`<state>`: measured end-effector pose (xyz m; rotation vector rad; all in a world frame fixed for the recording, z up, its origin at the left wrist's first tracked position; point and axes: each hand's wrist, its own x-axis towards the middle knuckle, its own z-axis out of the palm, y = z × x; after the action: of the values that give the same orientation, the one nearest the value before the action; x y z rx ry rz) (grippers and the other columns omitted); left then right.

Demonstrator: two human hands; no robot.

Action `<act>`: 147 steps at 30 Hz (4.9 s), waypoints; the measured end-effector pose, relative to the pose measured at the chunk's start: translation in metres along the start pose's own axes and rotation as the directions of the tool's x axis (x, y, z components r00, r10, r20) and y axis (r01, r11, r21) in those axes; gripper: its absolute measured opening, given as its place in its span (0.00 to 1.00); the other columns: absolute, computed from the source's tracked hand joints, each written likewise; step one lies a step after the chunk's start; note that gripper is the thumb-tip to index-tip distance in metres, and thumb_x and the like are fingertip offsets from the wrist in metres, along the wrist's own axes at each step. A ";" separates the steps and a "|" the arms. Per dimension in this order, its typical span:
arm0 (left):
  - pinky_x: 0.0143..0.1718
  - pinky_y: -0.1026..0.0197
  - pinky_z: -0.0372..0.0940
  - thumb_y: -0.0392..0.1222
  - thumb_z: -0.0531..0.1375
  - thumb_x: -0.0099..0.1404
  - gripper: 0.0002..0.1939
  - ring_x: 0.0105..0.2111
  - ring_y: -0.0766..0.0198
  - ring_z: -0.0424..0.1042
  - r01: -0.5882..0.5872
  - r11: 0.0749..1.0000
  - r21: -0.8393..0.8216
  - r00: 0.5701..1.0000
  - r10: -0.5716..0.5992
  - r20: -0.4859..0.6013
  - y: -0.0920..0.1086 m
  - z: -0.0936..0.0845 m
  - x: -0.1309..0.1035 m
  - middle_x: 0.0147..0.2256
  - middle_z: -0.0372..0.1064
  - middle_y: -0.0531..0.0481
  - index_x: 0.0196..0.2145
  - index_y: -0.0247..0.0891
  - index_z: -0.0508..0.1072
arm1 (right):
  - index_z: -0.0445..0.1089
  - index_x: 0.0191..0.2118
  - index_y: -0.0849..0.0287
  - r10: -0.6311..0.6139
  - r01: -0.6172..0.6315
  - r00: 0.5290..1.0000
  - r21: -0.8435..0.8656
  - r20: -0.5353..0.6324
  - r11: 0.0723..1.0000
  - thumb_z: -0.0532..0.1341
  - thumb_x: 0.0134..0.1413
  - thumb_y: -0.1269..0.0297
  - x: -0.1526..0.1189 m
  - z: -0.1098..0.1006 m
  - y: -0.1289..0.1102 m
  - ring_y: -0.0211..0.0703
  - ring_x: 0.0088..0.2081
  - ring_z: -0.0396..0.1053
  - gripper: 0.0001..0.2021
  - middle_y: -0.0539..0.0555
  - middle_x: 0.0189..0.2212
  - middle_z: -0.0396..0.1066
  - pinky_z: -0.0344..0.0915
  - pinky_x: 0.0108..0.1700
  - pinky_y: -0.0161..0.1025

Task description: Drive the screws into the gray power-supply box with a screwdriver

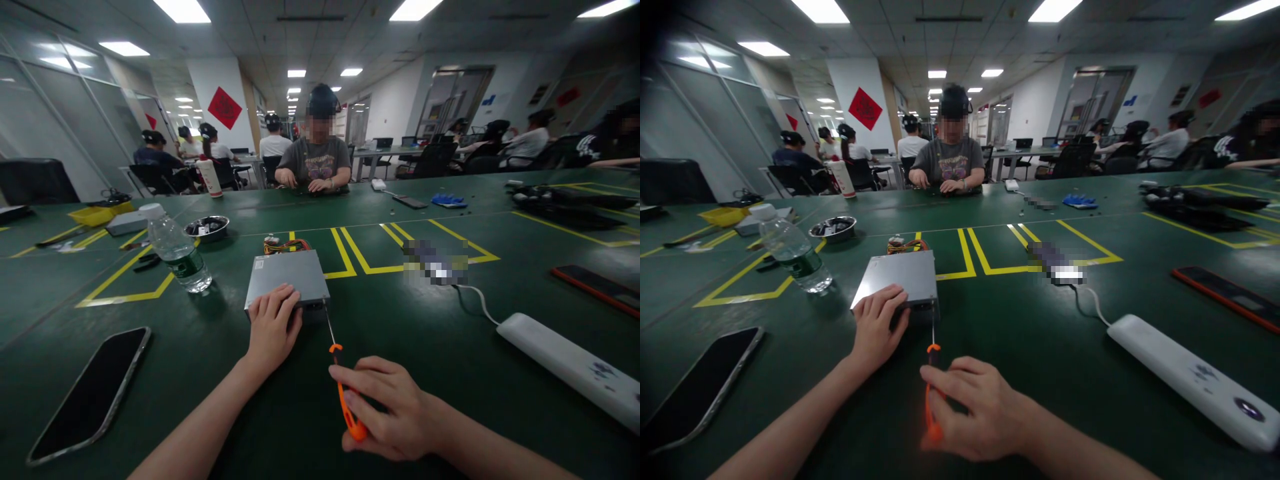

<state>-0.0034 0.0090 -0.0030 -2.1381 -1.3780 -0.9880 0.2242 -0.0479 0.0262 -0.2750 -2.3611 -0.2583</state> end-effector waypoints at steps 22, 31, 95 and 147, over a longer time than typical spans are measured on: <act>0.56 0.46 0.47 0.39 0.52 0.64 0.14 0.57 0.55 0.56 0.155 0.986 0.054 0.977 -0.161 0.137 0.015 -0.020 0.001 0.53 0.62 0.46 0.48 0.44 0.66 | 0.65 0.42 0.65 0.300 -0.303 0.952 -0.302 -0.059 0.904 0.49 0.61 0.74 -0.001 0.002 -0.033 0.41 0.35 0.72 0.09 0.62 0.36 0.69 0.71 0.35 0.37; 0.54 0.47 0.49 0.39 0.53 0.63 0.15 0.55 0.55 0.59 0.134 0.991 0.020 0.988 -0.135 0.069 0.012 -0.012 -0.001 0.52 0.65 0.45 0.48 0.42 0.65 | 0.63 0.42 0.63 0.603 -0.608 0.785 -0.360 -0.143 0.707 0.42 0.66 0.66 0.011 0.020 -0.054 0.40 0.26 0.71 0.14 0.59 0.33 0.67 0.68 0.22 0.31; 0.52 0.49 0.49 0.40 0.54 0.63 0.12 0.54 0.55 0.60 0.185 0.982 -0.028 0.983 -0.185 0.012 0.013 -0.006 -0.002 0.49 0.67 0.48 0.45 0.44 0.68 | 0.62 0.48 0.61 0.742 -0.751 0.642 -0.353 -0.194 0.558 0.36 0.67 0.58 0.011 0.028 -0.057 0.36 0.21 0.70 0.22 0.54 0.29 0.69 0.65 0.18 0.30; 0.52 0.49 0.49 0.39 0.54 0.63 0.13 0.53 0.55 0.60 0.182 0.983 -0.017 0.983 -0.182 0.008 0.014 -0.007 -0.001 0.49 0.67 0.47 0.46 0.44 0.68 | 0.63 0.47 0.58 0.723 -0.732 0.676 -0.239 -0.143 0.638 0.39 0.67 0.62 0.029 0.046 -0.074 0.38 0.25 0.72 0.18 0.59 0.38 0.67 0.67 0.20 0.30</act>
<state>0.0066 -0.0024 0.0011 -2.0580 -1.5961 -1.0652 0.1536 -0.1027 0.0058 -1.3209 -1.9673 -0.1885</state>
